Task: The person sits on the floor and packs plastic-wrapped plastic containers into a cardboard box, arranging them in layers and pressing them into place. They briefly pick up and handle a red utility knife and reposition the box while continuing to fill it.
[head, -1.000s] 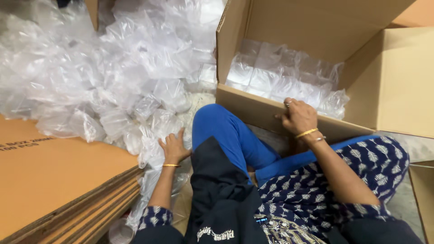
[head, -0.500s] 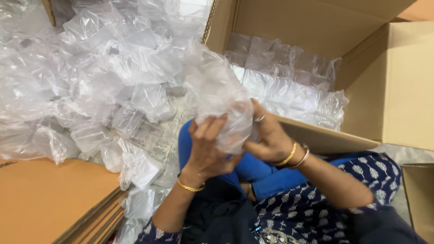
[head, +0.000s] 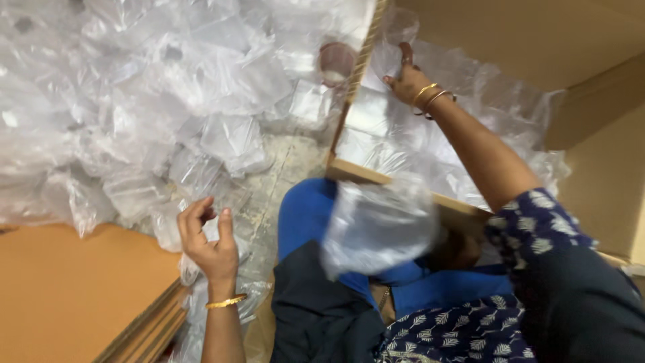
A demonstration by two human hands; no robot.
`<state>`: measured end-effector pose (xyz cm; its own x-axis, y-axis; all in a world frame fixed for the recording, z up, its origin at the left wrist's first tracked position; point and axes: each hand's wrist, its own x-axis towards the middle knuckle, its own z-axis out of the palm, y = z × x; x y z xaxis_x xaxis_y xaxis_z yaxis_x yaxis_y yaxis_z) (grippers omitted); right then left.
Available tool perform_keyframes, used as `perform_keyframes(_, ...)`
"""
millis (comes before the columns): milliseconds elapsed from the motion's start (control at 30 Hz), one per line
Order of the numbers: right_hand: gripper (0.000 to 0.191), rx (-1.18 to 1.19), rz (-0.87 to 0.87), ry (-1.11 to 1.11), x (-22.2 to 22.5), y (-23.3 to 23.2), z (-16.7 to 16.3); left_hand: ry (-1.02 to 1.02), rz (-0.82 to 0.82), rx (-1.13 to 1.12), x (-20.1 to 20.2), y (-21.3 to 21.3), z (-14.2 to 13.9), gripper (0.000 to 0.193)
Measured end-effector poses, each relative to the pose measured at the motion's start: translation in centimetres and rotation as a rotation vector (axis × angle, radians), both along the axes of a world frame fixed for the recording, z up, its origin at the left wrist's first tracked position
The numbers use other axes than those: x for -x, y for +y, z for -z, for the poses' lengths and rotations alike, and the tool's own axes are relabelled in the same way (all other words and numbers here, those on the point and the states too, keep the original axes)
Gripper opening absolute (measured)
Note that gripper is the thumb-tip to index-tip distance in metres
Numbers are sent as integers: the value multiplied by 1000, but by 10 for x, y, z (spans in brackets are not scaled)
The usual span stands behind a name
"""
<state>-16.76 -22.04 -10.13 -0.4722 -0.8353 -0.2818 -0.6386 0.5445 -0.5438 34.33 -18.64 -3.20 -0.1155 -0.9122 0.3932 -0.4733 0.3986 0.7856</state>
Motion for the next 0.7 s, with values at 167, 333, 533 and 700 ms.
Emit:
perform_keyframes(167, 66, -290, -241, 495, -36, 17, -34, -45, 51, 25, 2, -5, 10, 33)
perform_keyframes(333, 48, 3, -440, -646, -56, 153, -169, -379, -7, 25, -41, -28, 24, 57)
perform_keyframes(533, 95, -672, -1053, -464, -143, 302, -176, -825, 43, -317, -68, -29, 64, 96)
perform_keyframes(700, 94, -815, -744, 553, -148, 372, -117, -676, 49, -58, -71, -45, 108, 91)
